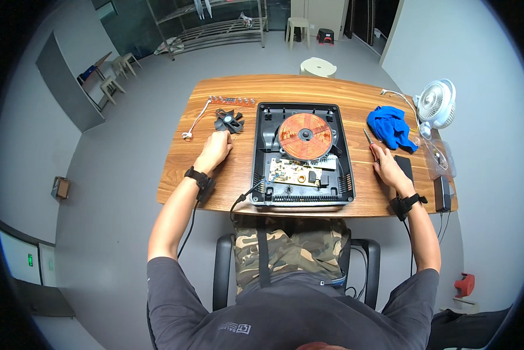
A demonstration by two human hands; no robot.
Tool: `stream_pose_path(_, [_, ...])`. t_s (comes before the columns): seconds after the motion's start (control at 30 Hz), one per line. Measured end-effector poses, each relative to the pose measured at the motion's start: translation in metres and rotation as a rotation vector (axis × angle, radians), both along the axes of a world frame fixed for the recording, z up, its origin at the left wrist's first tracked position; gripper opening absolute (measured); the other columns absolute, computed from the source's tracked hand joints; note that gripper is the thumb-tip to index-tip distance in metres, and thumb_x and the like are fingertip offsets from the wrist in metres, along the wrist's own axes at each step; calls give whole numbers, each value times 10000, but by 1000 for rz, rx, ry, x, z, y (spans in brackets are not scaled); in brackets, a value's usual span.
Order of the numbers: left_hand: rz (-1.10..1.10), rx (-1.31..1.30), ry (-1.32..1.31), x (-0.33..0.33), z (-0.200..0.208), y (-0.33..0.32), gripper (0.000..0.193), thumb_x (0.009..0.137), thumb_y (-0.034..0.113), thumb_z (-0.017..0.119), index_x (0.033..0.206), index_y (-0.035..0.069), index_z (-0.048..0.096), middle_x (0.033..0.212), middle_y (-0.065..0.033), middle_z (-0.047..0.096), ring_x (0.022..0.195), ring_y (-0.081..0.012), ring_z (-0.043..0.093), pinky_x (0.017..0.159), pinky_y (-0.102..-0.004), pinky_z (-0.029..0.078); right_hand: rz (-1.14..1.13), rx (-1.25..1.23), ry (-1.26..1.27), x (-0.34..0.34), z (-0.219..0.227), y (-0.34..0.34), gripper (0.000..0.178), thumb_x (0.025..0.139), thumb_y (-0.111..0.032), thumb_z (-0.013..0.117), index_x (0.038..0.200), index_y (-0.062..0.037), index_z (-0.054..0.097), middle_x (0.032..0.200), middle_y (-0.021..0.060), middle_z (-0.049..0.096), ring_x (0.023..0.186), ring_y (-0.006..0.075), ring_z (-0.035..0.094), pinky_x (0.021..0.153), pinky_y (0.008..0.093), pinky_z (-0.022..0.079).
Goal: The person assembles an electronic device on a wooden table. They place a copper heatsink and a circuit board into a black plastic housing, then use a screwdriver to secure the components. Finally, they wipe a fan with a blue cloth and install it into the housing.
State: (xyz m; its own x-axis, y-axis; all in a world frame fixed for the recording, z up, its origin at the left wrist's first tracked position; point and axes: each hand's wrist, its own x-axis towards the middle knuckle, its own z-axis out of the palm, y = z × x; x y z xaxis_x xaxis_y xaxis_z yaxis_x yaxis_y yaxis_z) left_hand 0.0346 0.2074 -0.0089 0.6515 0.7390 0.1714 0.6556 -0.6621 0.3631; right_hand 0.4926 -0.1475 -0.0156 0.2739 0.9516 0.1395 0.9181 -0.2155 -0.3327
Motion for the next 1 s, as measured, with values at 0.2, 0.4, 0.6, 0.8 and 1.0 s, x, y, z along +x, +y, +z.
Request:
stream_pose_path(0.2, [16,21,-28,1,-10,5,143,852,73,750,933,-21,678,928,-248,720,937,-430,699,809,-478,557,25,103,47,-2,16,0,561,945,-23,570,1472,-4,380,1289,303,516,1180,490,557,1020,496,481])
stream_pose_path(0.4, [-20,99,-61,-1,-19,4,116,873,69,714,923,-32,688,912,-274,708,918,-450,693,801,-495,558,94,237,111,-35,62,8,508,945,-24,571,1434,21,442,1248,268,566,1176,386,588,1040,422,459])
stream_pose_path(0.6, [19,73,-39,-2,-16,1,113,853,59,690,909,-38,703,881,-291,699,875,-466,693,773,-505,563,171,283,214,-73,97,20,497,933,-29,585,1412,22,468,1275,237,582,1193,359,605,1030,411,471])
stream_pose_path(0.8, [-26,-20,-54,-4,10,-13,113,812,41,706,887,-44,701,799,-219,718,773,-322,728,733,-393,573,283,232,227,-106,113,41,487,908,-80,623,1378,9,532,1254,245,630,1166,378,634,1003,421,501])
stream_pose_path(1.0, [-189,-349,-188,0,45,-40,100,849,35,725,928,-26,726,832,-34,709,786,-96,677,725,-272,555,430,130,211,-133,120,61,488,893,-111,651,1365,-44,545,1256,221,638,1171,377,637,1015,439,508])
